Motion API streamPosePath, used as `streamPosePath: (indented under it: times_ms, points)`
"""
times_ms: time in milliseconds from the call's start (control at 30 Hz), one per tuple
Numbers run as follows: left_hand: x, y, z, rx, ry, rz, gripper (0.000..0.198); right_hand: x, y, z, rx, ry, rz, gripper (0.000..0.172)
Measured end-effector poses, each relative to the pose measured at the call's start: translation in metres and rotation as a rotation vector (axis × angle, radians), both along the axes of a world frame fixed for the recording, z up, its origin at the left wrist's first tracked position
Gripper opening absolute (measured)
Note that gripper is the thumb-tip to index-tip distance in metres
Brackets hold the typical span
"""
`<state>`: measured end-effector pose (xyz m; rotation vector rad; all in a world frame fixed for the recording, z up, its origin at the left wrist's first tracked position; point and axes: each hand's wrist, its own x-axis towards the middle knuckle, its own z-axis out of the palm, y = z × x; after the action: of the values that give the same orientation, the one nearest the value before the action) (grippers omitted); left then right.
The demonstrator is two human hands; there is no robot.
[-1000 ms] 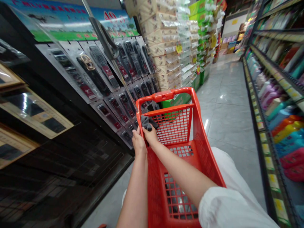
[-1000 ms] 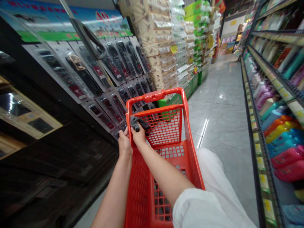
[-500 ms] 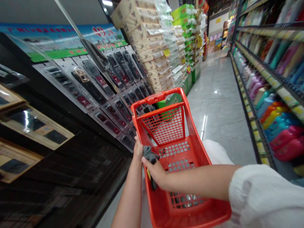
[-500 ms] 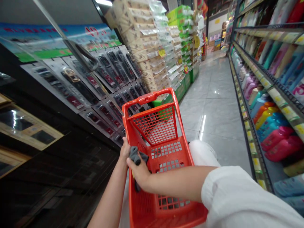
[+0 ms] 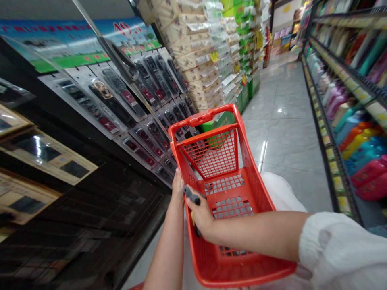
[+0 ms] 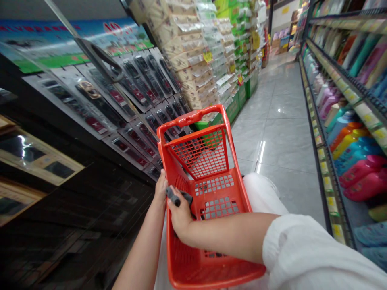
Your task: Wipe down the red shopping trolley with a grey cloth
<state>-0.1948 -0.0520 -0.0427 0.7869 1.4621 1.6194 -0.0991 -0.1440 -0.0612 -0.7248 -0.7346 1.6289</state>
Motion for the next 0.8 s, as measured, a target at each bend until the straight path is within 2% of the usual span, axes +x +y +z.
streamPosePath:
  times_ms: [67, 133, 200, 267, 333, 433, 533, 633, 733, 800]
  points:
    - [0.0, 0.001, 0.0, 0.001, 0.027, 0.002, 0.063, 0.001, 0.021, 0.005, 0.009, 0.026, 0.017, 0.04]
    - [0.0, 0.002, 0.0, 0.01, 0.041, -0.007, 0.064, 0.003, 0.028, 0.002, -0.044, -0.028, 0.026, 0.039]
    - [0.001, 0.003, -0.001, 0.025, 0.044, -0.017, 0.064, 0.006, 0.015, -0.007, -0.158, -0.099, 0.012, 0.042]
    - [0.0, 0.003, -0.001, 0.044, 0.049, -0.007, 0.062, 0.007, -0.009, -0.015, -0.266, -0.142, -0.004, 0.048]
    - [-0.001, 0.002, -0.002, 0.06, 0.066, 0.015, 0.06, 0.007, -0.029, -0.015, -0.319, -0.133, 0.014, 0.052]
    - [-0.002, 0.001, -0.001, 0.065, 0.082, 0.011, 0.06, 0.006, -0.026, -0.002, -0.259, -0.07, 0.056, 0.052]
    - [0.001, 0.002, 0.004, 0.071, 0.118, -0.006, 0.058, 0.003, 0.006, 0.007, -0.104, -0.067, 0.007, 0.053]
    - [0.006, 0.002, 0.012, 0.059, 0.197, 0.019, 0.053, 0.002, 0.027, -0.006, -0.059, -0.117, -0.015, 0.054]
    - [0.008, 0.001, 0.017, 0.039, 0.259, 0.033, 0.051, 0.001, 0.026, -0.028, -0.171, -0.201, -0.003, 0.053]
    - [0.009, 0.001, 0.017, 0.049, 0.27, 0.025, 0.051, 0.001, 0.026, -0.036, -0.21, -0.235, -0.004, 0.05]
